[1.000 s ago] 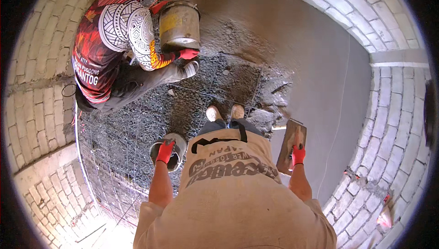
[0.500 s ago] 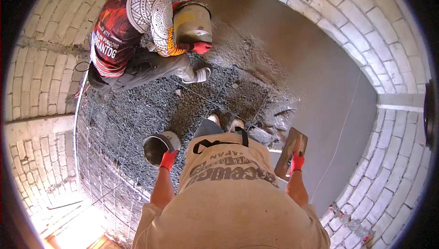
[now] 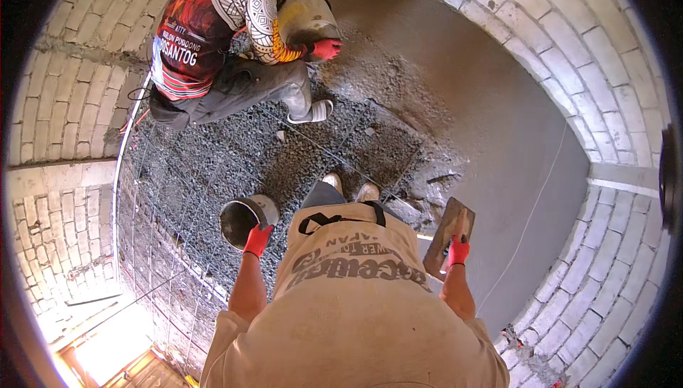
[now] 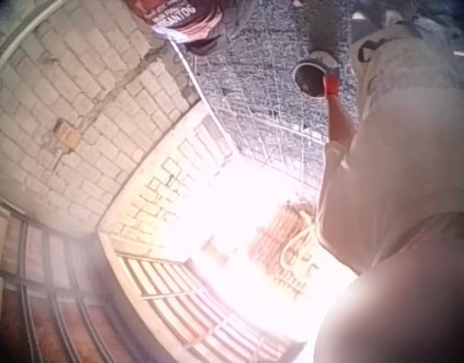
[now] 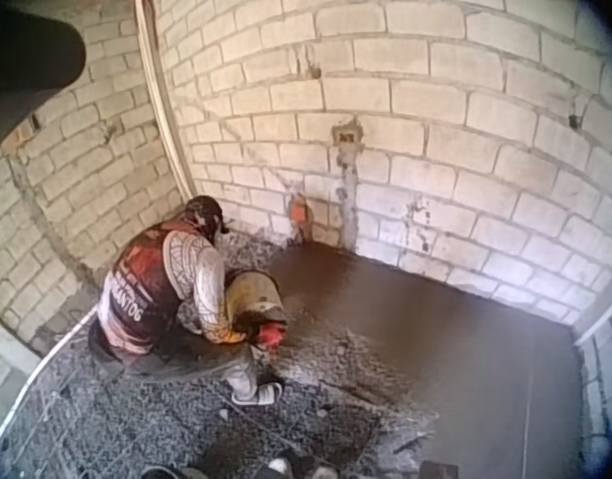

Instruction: The person spreads and smooths freshly poured concrete on a floor using a trowel.

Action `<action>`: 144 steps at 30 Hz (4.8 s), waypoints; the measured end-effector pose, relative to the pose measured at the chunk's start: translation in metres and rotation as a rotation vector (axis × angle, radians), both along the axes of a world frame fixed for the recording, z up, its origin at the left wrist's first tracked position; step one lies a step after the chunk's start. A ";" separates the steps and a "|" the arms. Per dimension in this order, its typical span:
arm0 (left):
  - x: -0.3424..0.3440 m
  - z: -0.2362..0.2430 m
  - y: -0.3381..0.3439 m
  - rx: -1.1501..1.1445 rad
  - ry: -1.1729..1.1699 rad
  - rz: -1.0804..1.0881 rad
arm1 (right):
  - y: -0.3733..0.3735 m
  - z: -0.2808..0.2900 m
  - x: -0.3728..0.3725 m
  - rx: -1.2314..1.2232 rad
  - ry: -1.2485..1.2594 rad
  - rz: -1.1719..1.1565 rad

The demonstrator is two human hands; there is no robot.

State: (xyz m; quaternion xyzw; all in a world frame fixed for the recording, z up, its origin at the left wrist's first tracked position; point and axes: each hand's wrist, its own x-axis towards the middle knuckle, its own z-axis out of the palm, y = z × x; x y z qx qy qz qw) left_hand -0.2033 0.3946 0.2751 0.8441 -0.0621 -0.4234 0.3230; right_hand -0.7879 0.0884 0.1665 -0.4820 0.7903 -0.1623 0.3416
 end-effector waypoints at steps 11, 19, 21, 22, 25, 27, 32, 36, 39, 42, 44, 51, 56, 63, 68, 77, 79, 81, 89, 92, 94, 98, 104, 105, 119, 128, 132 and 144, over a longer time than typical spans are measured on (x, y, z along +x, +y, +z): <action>0.000 0.014 -0.018 0.075 0.005 -0.042 | 0.026 -0.003 -0.001 0.065 0.074 -0.070; 0.002 0.014 -0.013 0.057 0.149 0.113 | 0.022 0.027 0.018 0.071 -0.026 -0.134; 0.007 0.011 -0.012 0.047 0.016 -0.090 | 0.017 0.038 0.022 0.137 -0.144 -0.231; 0.007 0.011 -0.015 0.051 0.021 -0.104 | 0.017 0.038 0.021 0.107 -0.078 -0.174; 0.013 0.011 -0.018 0.077 0.108 0.012 | 0.022 0.028 0.016 0.090 -0.014 -0.158; 0.034 -0.014 0.013 0.110 0.119 -0.004 | 0.023 0.013 0.010 0.105 -0.035 -0.174; 0.026 0.005 -0.008 0.031 0.085 -0.031 | 0.026 0.009 0.001 0.110 0.189 -0.083; 0.012 0.030 -0.039 0.081 -0.055 -0.199 | 0.024 0.032 0.013 0.212 -0.020 -0.180; 0.009 0.032 -0.041 0.116 0.120 -0.003 | 0.018 0.027 0.017 0.122 0.050 -0.096; 0.011 0.014 -0.032 0.087 -0.106 -0.216 | 0.014 0.017 0.017 0.242 -0.111 -0.243; 0.005 0.016 -0.041 0.046 -0.017 -0.116 | 0.021 -0.016 -0.004 -0.013 0.072 -0.128; 0.011 -0.002 -0.016 -0.002 0.028 -0.059 | 0.000 -0.003 0.008 0.001 0.112 0.015; -0.001 0.031 -0.039 0.092 -0.022 -0.120 | -0.008 0.020 0.026 0.066 0.050 -0.067; 0.011 0.001 -0.019 0.066 -0.004 -0.141 | -0.011 0.051 0.041 0.148 -0.079 -0.147; 0.016 -0.021 -0.004 0.029 0.072 -0.056 | -0.002 0.018 0.021 0.088 -0.001 -0.075; 0.011 0.011 -0.020 0.117 0.190 0.078 | 0.003 0.009 0.021 0.027 0.115 0.023; 0.002 0.031 -0.039 0.090 0.093 -0.009 | 0.008 0.003 0.015 0.002 0.065 -0.027; 0.000 0.040 -0.043 0.062 -0.020 -0.077 | 0.005 0.008 0.019 -0.020 -0.002 -0.059; 0.011 0.040 -0.041 0.153 -0.161 -0.214 | 0.013 0.006 0.013 -0.089 0.131 0.000; 0.020 0.033 -0.041 0.167 -0.095 -0.198 | 0.014 -0.003 0.004 -0.120 0.181 -0.003; 0.028 0.019 -0.028 0.136 0.021 -0.040 | 0.003 0.017 0.017 -0.001 0.154 -0.006; 0.044 0.014 -0.030 0.069 0.185 0.133 | -0.004 0.025 0.016 0.109 0.161 -0.071; 0.080 0.025 -0.060 0.165 0.277 0.202 | 0.003 0.019 0.007 0.063 0.153 -0.108; 0.091 0.022 -0.062 0.181 0.280 0.202 | 0.004 0.029 0.021 0.062 0.146 -0.105; 0.316 -0.022 -0.125 0.096 -0.151 -0.632 | 0.138 0.089 0.117 0.013 0.340 -0.270; 0.383 -0.057 -0.168 0.141 -0.075 -0.552 | 0.241 0.116 0.163 0.097 0.293 -0.482; 0.343 -0.044 -0.219 -0.043 -0.063 -0.589 | 0.254 0.114 0.180 0.162 0.192 -0.652; 0.274 -0.053 -0.169 -0.019 -0.057 -0.680 | 0.190 0.076 0.140 0.074 0.207 -0.599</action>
